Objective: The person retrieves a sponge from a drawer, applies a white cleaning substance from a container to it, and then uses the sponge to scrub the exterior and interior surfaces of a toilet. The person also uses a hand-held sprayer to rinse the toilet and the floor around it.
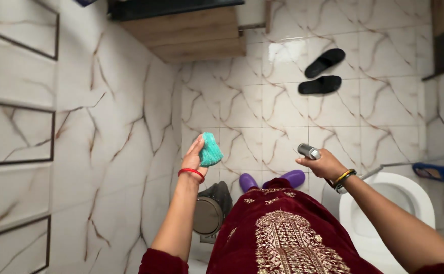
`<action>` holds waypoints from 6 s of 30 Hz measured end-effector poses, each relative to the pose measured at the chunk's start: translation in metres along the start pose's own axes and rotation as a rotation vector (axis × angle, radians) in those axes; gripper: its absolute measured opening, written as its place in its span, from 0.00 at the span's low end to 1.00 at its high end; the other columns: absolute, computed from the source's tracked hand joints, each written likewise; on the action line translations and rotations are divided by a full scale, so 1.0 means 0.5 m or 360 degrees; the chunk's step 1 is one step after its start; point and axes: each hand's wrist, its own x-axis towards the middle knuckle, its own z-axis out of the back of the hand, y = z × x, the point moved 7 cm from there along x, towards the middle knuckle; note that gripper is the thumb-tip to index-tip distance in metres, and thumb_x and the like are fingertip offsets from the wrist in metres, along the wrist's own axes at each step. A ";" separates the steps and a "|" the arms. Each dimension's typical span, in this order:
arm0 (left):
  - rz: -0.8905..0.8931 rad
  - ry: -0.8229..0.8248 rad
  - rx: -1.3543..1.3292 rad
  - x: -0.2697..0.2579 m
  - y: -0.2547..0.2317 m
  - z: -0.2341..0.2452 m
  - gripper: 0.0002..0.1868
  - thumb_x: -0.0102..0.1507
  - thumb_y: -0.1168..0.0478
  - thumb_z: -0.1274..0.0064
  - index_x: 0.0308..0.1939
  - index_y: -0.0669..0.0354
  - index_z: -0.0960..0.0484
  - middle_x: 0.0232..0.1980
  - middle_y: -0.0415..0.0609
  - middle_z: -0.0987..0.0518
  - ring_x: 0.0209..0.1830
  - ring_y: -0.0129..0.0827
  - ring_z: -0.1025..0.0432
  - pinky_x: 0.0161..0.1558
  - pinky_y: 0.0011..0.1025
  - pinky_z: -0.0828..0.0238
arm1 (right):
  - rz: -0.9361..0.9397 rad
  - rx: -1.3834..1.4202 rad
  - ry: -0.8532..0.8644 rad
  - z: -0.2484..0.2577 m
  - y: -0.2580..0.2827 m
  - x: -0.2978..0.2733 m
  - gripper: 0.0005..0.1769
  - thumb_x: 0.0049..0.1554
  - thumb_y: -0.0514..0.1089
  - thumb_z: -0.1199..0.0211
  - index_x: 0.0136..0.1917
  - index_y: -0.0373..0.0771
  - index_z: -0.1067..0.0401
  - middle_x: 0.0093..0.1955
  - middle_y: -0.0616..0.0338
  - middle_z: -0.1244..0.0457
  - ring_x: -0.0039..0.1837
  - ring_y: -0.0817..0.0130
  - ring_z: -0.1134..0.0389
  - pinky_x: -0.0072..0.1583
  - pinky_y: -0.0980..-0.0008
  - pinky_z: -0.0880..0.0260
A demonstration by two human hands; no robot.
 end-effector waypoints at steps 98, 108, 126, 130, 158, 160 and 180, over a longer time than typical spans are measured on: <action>-0.0435 -0.0247 -0.0367 -0.386 0.183 0.143 0.29 0.66 0.58 0.45 0.70 0.64 0.30 0.63 0.50 0.23 0.62 0.39 0.27 0.66 0.42 0.30 | -0.0370 -0.0084 -0.0095 0.225 -0.226 -0.084 0.24 0.53 0.50 0.28 0.31 0.44 0.42 0.25 0.68 0.51 0.26 0.74 0.55 0.30 0.68 0.54; -0.0395 -0.0236 -0.0303 -0.346 0.187 0.119 0.30 0.66 0.59 0.44 0.71 0.63 0.30 0.65 0.48 0.23 0.64 0.35 0.29 0.68 0.39 0.32 | -0.0393 -0.0831 -0.0538 0.439 -0.326 -0.047 0.32 0.52 0.64 0.28 0.33 0.30 0.29 0.28 0.50 0.37 0.28 0.58 0.37 0.34 0.59 0.35; -0.0309 -0.0128 -0.0154 -0.288 0.199 -0.005 0.27 0.67 0.60 0.47 0.70 0.62 0.28 0.66 0.48 0.23 0.64 0.35 0.28 0.66 0.41 0.31 | 0.0199 -0.1083 -0.0649 0.264 -0.187 -0.145 0.31 0.53 0.70 0.33 0.39 0.38 0.23 0.35 0.48 0.30 0.38 0.54 0.28 0.42 0.54 0.28; -0.0360 -0.0193 -0.0073 -0.293 0.187 -0.019 0.27 0.67 0.59 0.47 0.70 0.63 0.28 0.66 0.48 0.23 0.64 0.35 0.28 0.65 0.39 0.31 | 0.0791 -0.1158 -0.0368 0.105 -0.038 -0.268 0.23 0.57 0.65 0.38 0.36 0.45 0.23 0.25 0.60 0.33 0.26 0.69 0.35 0.30 0.68 0.37; -0.0601 -0.0203 -0.0329 -0.392 0.081 -0.022 0.30 0.64 0.55 0.44 0.69 0.60 0.27 0.66 0.47 0.23 0.65 0.37 0.29 0.66 0.41 0.33 | 0.1920 -0.0806 -0.0570 0.113 0.232 -0.518 0.22 0.49 0.57 0.28 0.28 0.39 0.28 0.20 0.56 0.39 0.23 0.61 0.37 0.30 0.61 0.36; -0.0619 -0.0138 -0.0324 -0.390 0.068 -0.025 0.31 0.64 0.55 0.43 0.70 0.61 0.27 0.66 0.48 0.23 0.65 0.37 0.29 0.66 0.40 0.34 | 0.1909 -0.0739 -0.0599 0.119 0.243 -0.508 0.21 0.48 0.57 0.28 0.30 0.39 0.27 0.21 0.56 0.39 0.22 0.62 0.36 0.28 0.62 0.36; -0.0651 -0.0123 -0.0311 -0.420 0.000 -0.018 0.34 0.63 0.54 0.42 0.71 0.61 0.29 0.66 0.47 0.24 0.65 0.36 0.30 0.66 0.38 0.35 | 0.1567 -0.0732 -0.0715 0.118 0.275 -0.425 0.25 0.50 0.60 0.30 0.29 0.37 0.31 0.22 0.53 0.40 0.25 0.57 0.38 0.33 0.59 0.36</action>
